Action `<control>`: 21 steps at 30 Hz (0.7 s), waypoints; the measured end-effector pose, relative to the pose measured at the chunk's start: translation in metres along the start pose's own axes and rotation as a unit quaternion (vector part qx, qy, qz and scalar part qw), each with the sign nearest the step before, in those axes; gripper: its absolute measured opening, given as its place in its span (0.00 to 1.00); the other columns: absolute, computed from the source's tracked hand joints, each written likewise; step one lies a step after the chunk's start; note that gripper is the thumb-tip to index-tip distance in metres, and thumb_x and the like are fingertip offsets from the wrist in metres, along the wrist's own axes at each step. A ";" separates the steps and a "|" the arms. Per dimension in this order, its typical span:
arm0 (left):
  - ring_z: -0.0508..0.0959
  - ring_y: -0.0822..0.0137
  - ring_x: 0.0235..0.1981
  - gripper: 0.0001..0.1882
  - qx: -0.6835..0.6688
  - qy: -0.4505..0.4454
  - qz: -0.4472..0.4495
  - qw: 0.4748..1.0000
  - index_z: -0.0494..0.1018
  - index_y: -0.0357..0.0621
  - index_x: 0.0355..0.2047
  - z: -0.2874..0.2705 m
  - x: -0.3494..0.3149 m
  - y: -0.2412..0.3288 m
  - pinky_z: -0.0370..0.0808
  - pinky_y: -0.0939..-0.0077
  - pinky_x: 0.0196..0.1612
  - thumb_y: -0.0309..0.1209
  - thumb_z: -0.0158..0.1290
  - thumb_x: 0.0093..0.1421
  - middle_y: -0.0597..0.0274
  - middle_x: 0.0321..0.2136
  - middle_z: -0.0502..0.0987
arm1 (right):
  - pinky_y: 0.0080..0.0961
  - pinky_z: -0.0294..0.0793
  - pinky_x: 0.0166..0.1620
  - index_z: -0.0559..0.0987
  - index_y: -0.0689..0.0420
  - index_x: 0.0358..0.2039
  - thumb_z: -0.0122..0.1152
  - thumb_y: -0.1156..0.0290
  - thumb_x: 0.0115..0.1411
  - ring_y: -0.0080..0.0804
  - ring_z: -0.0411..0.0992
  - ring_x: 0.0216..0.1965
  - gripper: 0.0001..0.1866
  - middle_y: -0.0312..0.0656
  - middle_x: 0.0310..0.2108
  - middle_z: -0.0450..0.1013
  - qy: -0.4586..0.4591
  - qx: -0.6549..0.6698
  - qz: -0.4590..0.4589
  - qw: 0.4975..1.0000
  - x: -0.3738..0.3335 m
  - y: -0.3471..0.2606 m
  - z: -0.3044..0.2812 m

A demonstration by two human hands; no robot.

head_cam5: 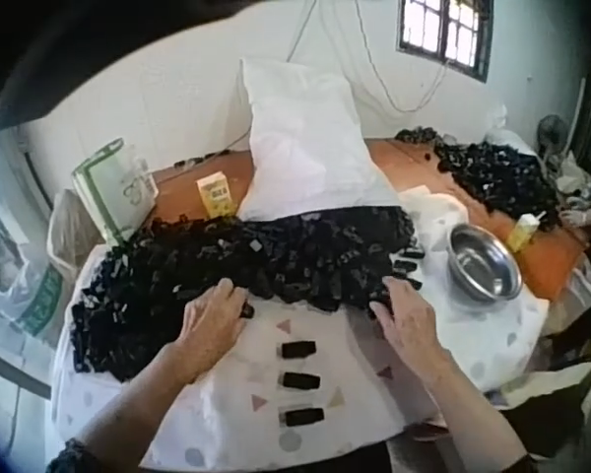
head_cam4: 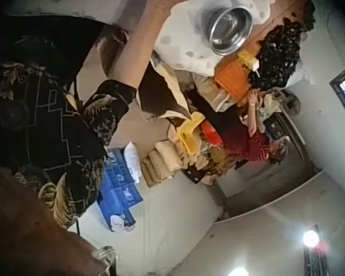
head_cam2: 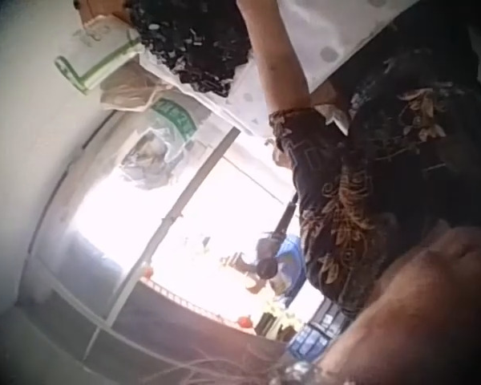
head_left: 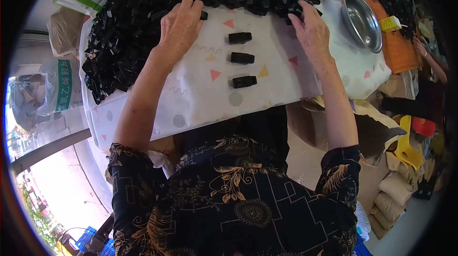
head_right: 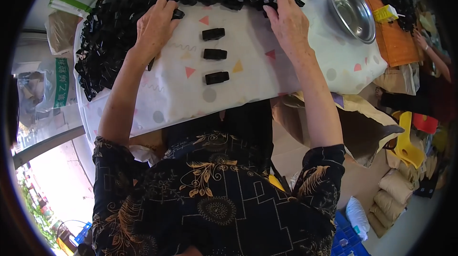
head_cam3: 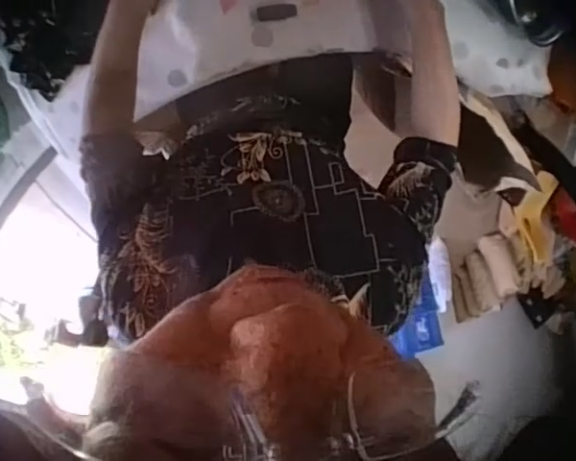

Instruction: Arranging small black plastic components into organized rows on a work surface.

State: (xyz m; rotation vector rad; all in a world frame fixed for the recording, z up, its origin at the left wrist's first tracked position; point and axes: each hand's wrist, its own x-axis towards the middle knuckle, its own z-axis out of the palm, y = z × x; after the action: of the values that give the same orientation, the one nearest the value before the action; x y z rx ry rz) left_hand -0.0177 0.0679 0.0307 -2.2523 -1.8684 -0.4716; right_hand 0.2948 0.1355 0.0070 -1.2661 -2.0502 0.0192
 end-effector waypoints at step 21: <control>0.79 0.48 0.40 0.18 -0.171 -0.158 -0.007 0.973 0.68 0.42 0.39 0.015 -0.009 0.076 0.75 0.55 0.41 0.37 0.59 0.54 0.51 0.37 0.77 | 0.32 0.74 0.31 0.78 0.57 0.36 0.66 0.62 0.62 0.43 0.74 0.25 0.11 0.43 0.25 0.75 -0.161 -0.031 -0.056 0.985 -0.044 -0.025 -0.017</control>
State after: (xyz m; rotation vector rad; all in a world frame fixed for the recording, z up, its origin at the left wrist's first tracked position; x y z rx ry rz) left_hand 0.0572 0.0496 0.0183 -2.6748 -2.0887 -0.4923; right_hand 0.2973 0.0825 0.0043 -1.2458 -2.4128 0.1159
